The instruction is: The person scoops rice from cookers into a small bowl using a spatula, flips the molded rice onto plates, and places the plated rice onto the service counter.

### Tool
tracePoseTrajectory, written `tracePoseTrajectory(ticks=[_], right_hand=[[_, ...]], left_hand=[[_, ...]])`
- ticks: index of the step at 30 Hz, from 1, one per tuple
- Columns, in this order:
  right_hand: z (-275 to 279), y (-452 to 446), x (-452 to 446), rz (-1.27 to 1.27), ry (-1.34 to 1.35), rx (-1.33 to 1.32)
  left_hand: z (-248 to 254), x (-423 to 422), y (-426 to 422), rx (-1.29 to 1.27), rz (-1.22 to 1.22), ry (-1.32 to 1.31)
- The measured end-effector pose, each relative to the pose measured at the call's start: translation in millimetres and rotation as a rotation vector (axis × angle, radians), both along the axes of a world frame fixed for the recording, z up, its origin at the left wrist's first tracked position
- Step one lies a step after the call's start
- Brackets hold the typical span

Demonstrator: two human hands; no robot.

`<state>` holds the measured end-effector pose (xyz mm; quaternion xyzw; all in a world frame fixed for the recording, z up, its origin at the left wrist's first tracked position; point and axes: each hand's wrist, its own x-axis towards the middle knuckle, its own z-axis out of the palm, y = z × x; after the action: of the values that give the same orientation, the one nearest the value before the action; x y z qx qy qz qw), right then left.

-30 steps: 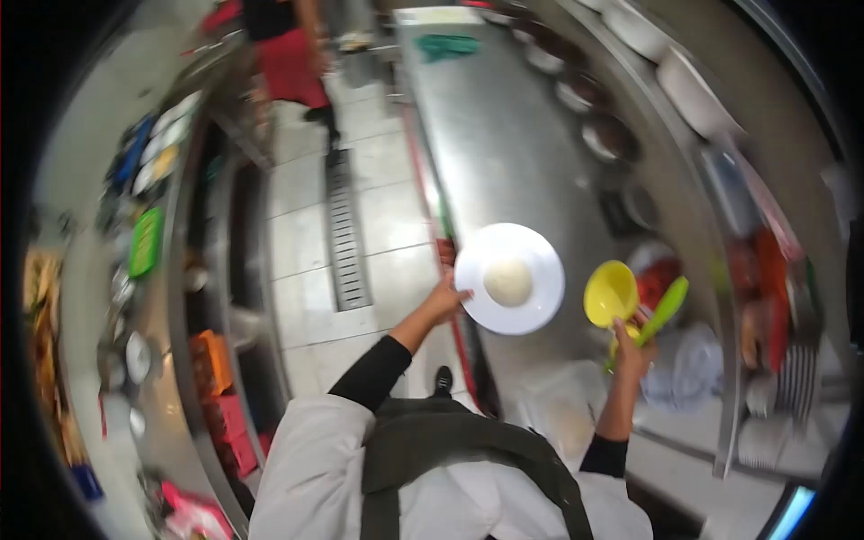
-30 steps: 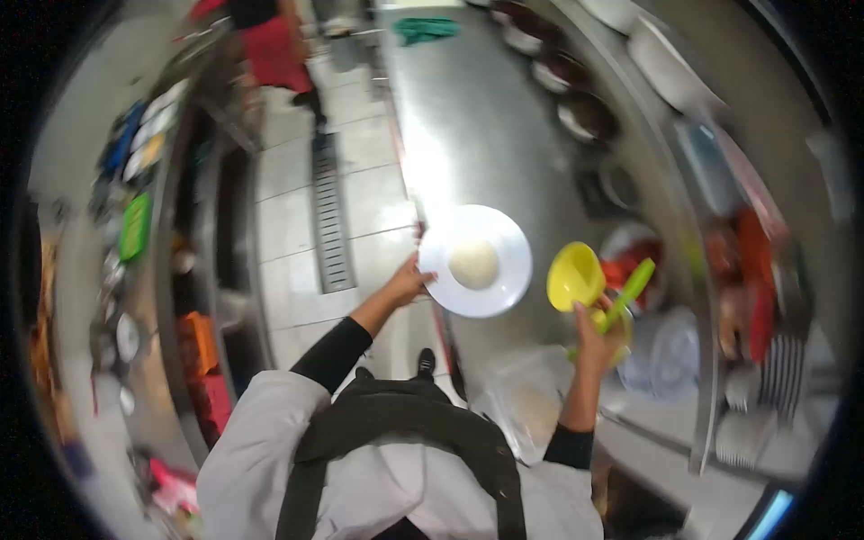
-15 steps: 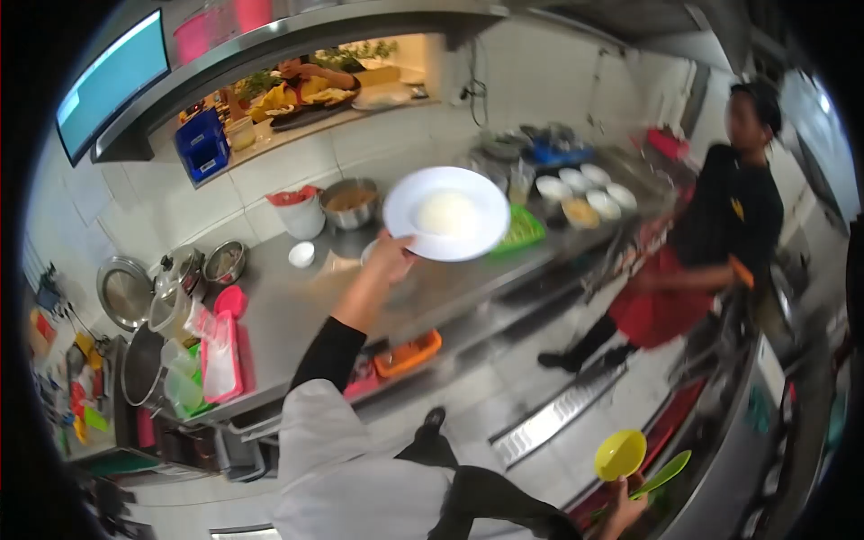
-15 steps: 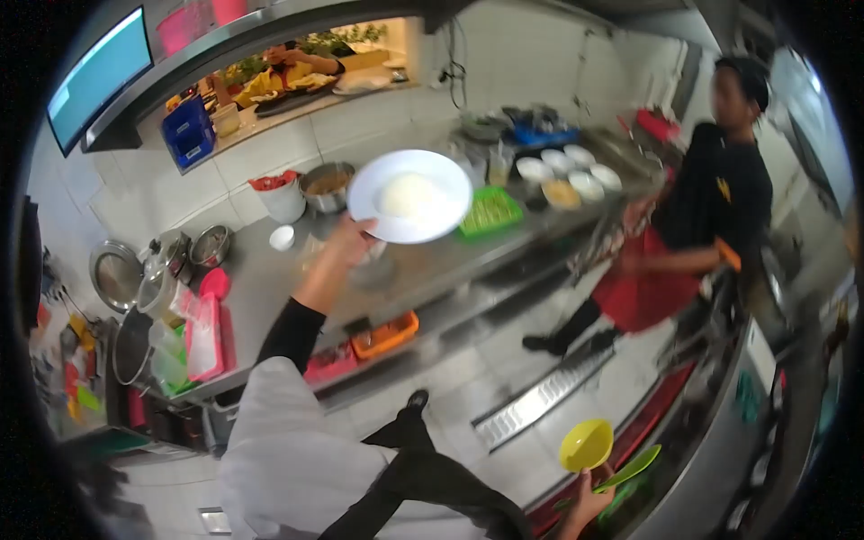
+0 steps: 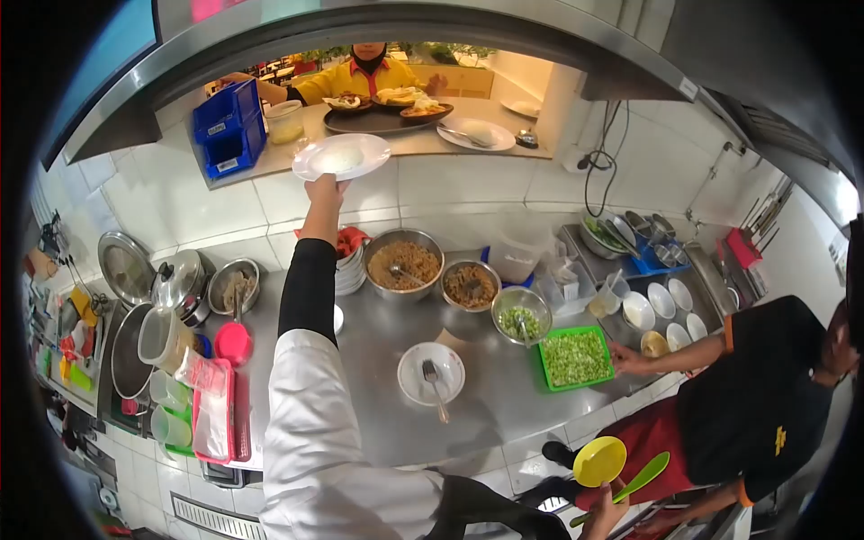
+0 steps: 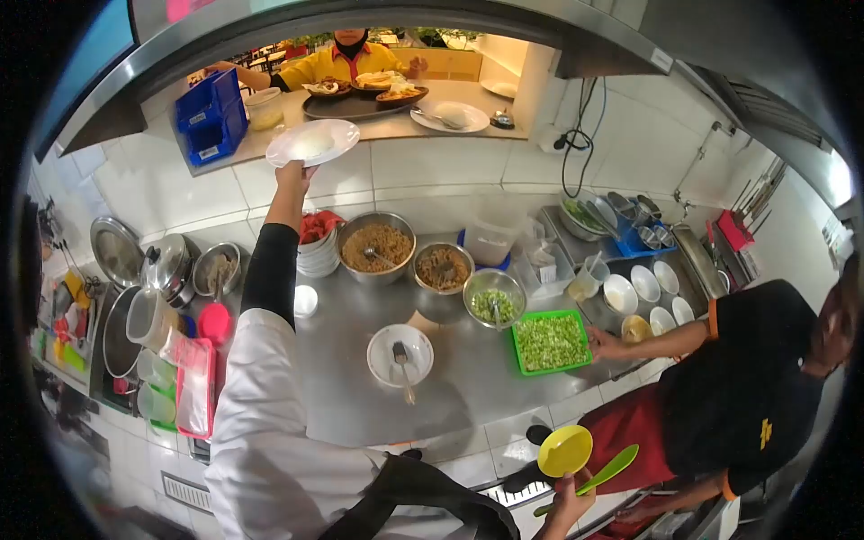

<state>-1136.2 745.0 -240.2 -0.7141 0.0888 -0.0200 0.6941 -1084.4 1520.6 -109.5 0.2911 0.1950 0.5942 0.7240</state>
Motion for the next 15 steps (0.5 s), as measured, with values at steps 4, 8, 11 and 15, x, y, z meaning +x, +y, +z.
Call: tracePoseTrajectory(ticks=[4,8,11,15], right_hand=[[-23.8,26.8,29.1,-0.052,0.006,-0.027],[-23.6,55.5,40.0,0.030,-0.074,0.001],[-9.2,81.5,41.7,0.009,-0.034,0.109],[-41.7,64.2,55.1,0.054,0.066,0.003]], left_hand=[[-14.4,12.0,51.8,-0.057,0.067,-0.024],[-34.9,9.4,88.2,-0.027,0.104,0.011],[-46.9,10.4,123.3,-0.095,0.137,0.002],[-59.0,-1.9,140.9,-0.084,0.133,-0.056]])
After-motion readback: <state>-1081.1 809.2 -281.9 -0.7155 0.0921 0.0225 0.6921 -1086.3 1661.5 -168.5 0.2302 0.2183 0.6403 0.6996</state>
